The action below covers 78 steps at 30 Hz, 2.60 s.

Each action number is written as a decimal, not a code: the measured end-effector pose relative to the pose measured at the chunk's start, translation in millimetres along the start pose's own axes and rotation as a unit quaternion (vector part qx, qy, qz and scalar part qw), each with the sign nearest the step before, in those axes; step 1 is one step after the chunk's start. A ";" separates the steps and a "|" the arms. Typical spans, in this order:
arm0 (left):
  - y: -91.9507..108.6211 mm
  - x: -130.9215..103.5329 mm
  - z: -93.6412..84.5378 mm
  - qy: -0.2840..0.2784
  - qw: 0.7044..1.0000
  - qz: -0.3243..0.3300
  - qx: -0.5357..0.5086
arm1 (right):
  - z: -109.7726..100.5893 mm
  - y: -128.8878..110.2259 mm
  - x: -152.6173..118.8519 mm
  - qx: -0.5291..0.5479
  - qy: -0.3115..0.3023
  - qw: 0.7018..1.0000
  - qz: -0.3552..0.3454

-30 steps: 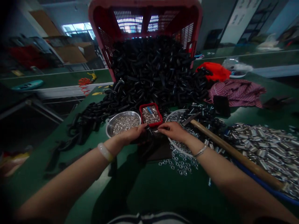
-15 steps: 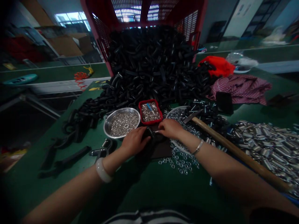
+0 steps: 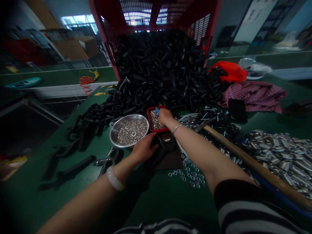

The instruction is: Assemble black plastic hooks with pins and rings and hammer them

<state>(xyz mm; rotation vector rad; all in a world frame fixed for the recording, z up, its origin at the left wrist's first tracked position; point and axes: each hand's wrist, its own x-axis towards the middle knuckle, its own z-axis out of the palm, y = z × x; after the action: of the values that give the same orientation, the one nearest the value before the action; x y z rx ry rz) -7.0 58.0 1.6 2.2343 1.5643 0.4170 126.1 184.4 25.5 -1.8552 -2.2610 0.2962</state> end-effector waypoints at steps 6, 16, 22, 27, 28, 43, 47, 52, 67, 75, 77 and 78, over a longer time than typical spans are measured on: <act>-6.0 -0.3 3.7 0.001 0.999 -0.025 -0.038 | -14.7 19.6 -44.7 0.197 0.127 0.972 0.034; -6.0 0.4 4.7 -0.001 0.997 -0.055 -0.058 | 24.4 20.7 -143.9 0.483 0.139 0.864 0.012; -6.3 0.8 4.8 -0.001 0.997 -0.056 -0.057 | 28.0 19.9 -139.4 0.501 0.129 0.856 0.011; -8.7 -0.1 6.2 0.008 0.998 -0.042 -0.053 | 25.6 18.2 -142.2 0.428 0.139 0.893 -0.014; -9.2 -0.3 6.5 0.010 0.998 -0.039 -0.055 | 25.8 17.6 -142.7 0.416 0.138 0.899 -0.021; -10.9 0.9 9.7 0.020 0.996 -0.031 -0.082 | 30.6 14.1 -133.2 0.628 0.072 0.772 0.071; -12.0 1.5 9.5 0.014 0.996 -0.020 -0.084 | 23.9 11.5 -135.5 0.615 -0.053 0.785 0.054; -11.4 2.3 8.5 0.011 0.996 -0.026 -0.086 | 23.4 13.7 -136.8 0.612 0.050 0.785 0.081; -9.3 -3.1 14.0 0.055 0.997 -0.008 -0.058 | 0.2 12.1 -113.2 0.568 0.106 0.816 0.018; -10.1 -20.7 -8.0 0.128 0.985 0.048 0.103 | -15.2 15.5 -34.1 0.004 0.057 0.998 0.031; -21.9 -17.6 -30.4 0.111 0.980 -0.048 0.157 | -17.6 8.0 -25.2 -0.039 0.015 0.998 0.038; -29.3 -14.5 -41.8 0.081 0.974 -0.108 0.183 | -18.8 2.2 -23.1 -0.046 0.011 0.998 0.047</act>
<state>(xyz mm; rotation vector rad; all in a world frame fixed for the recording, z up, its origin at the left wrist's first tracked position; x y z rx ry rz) -54.8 59.1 24.5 2.2992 2.0911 0.2699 137.9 162.7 42.2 -2.0035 -2.2115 0.1876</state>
